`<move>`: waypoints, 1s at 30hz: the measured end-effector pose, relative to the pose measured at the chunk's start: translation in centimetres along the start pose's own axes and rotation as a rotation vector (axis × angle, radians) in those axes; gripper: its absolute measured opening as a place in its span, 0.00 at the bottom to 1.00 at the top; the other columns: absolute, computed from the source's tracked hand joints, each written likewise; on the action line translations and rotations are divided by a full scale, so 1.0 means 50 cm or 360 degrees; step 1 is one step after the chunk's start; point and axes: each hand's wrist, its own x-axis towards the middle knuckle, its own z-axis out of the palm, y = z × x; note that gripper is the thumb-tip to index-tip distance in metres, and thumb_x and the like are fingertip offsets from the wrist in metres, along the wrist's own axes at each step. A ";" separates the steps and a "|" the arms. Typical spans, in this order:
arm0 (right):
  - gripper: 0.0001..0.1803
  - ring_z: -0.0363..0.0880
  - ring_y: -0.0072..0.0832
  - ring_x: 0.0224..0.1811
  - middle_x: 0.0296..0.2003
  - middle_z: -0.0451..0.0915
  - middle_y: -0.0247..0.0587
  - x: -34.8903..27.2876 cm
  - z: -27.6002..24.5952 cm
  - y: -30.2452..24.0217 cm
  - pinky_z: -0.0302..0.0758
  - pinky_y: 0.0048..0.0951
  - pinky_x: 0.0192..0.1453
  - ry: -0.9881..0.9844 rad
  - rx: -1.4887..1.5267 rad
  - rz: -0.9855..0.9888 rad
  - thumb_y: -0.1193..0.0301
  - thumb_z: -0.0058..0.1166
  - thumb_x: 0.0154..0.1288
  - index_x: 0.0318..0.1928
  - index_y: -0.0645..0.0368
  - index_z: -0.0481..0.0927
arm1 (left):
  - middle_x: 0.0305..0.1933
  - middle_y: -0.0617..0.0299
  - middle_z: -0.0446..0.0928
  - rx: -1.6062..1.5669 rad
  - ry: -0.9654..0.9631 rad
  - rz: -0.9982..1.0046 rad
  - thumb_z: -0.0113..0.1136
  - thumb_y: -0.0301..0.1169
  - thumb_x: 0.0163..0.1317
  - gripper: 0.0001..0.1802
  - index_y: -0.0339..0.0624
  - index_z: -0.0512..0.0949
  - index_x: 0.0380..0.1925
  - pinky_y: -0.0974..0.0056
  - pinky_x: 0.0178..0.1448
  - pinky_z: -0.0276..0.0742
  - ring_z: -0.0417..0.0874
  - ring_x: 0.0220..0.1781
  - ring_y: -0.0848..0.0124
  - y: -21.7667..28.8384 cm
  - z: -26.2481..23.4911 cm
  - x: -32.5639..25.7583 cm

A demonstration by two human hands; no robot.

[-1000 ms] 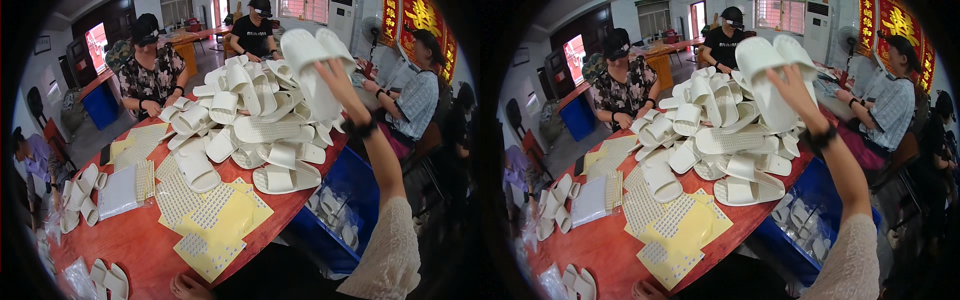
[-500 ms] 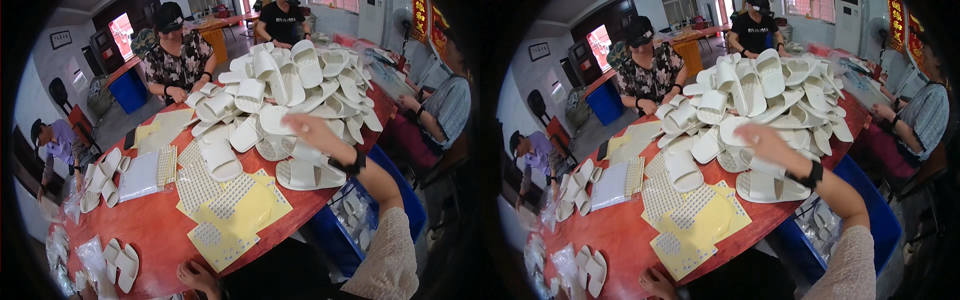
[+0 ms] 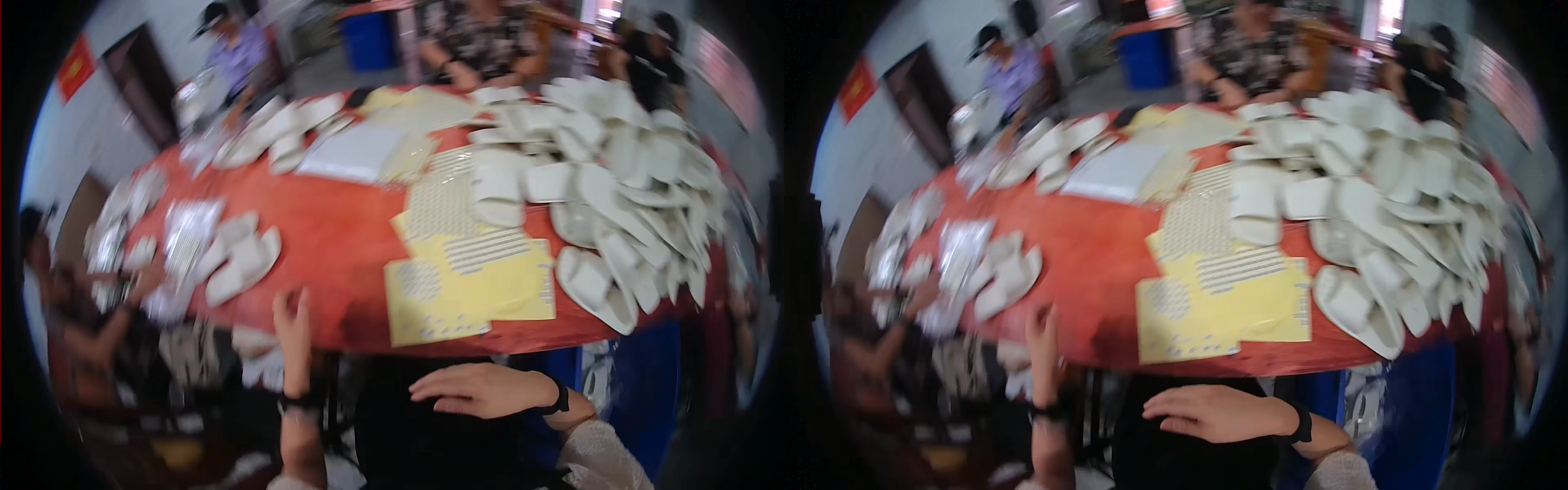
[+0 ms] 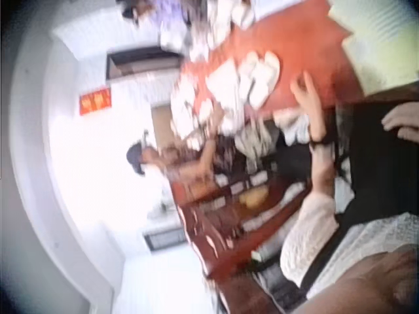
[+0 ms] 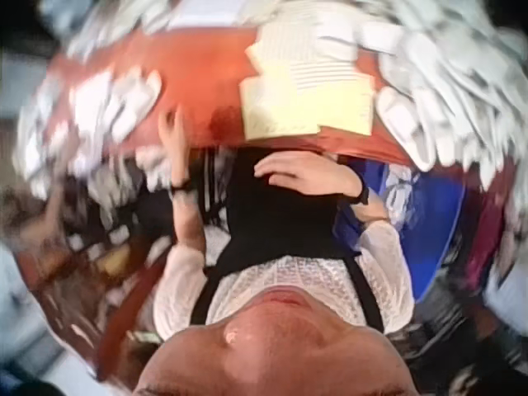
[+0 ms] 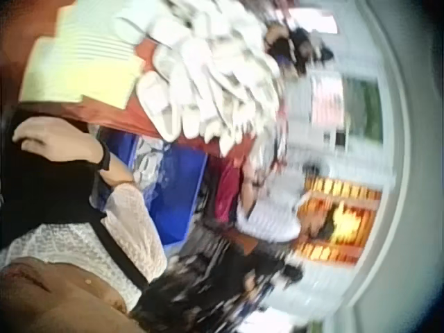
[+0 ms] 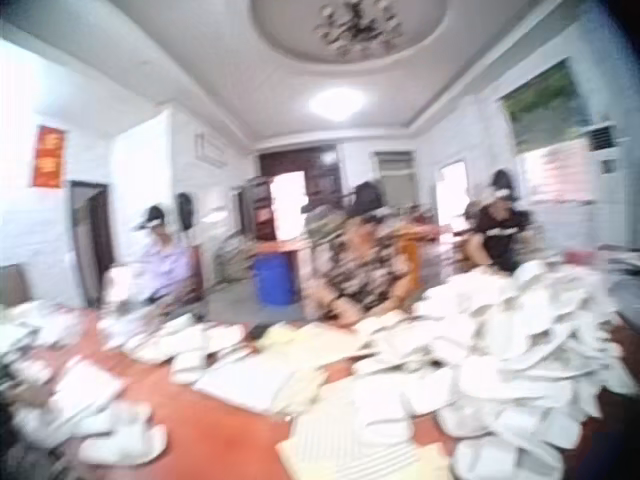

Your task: Apply size stickers to the insoles of white slippers.

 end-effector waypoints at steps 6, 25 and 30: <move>0.16 0.75 0.36 0.55 0.53 0.76 0.42 0.021 0.058 -0.025 0.72 0.29 0.58 -0.0434 0.0542 0.0133 0.70 0.50 0.68 0.55 0.58 0.74 | 0.43 0.56 0.76 -0.0061 0.0383 -0.0210 0.61 0.36 0.60 0.22 0.32 0.73 0.49 0.66 0.50 0.71 0.75 0.45 0.70 -0.048 -0.190 0.144; 0.18 0.76 0.26 0.49 0.48 0.78 0.40 0.039 0.073 0.149 0.71 0.27 0.55 0.0201 0.1377 0.0498 0.64 0.41 0.74 0.52 0.65 0.73 | 0.33 0.52 0.77 0.1670 -0.0938 0.0610 0.52 0.27 0.57 0.12 0.36 0.77 0.41 0.59 0.41 0.72 0.79 0.36 0.60 -0.218 -0.087 0.481; 0.19 0.78 0.26 0.46 0.43 0.81 0.40 0.090 0.041 0.131 0.73 0.27 0.52 0.0093 0.1061 0.0529 0.61 0.41 0.74 0.49 0.66 0.77 | 0.30 0.55 0.77 0.1587 -0.0971 0.0613 0.51 0.26 0.57 0.11 0.36 0.77 0.39 0.60 0.36 0.71 0.78 0.32 0.62 -0.195 -0.050 0.473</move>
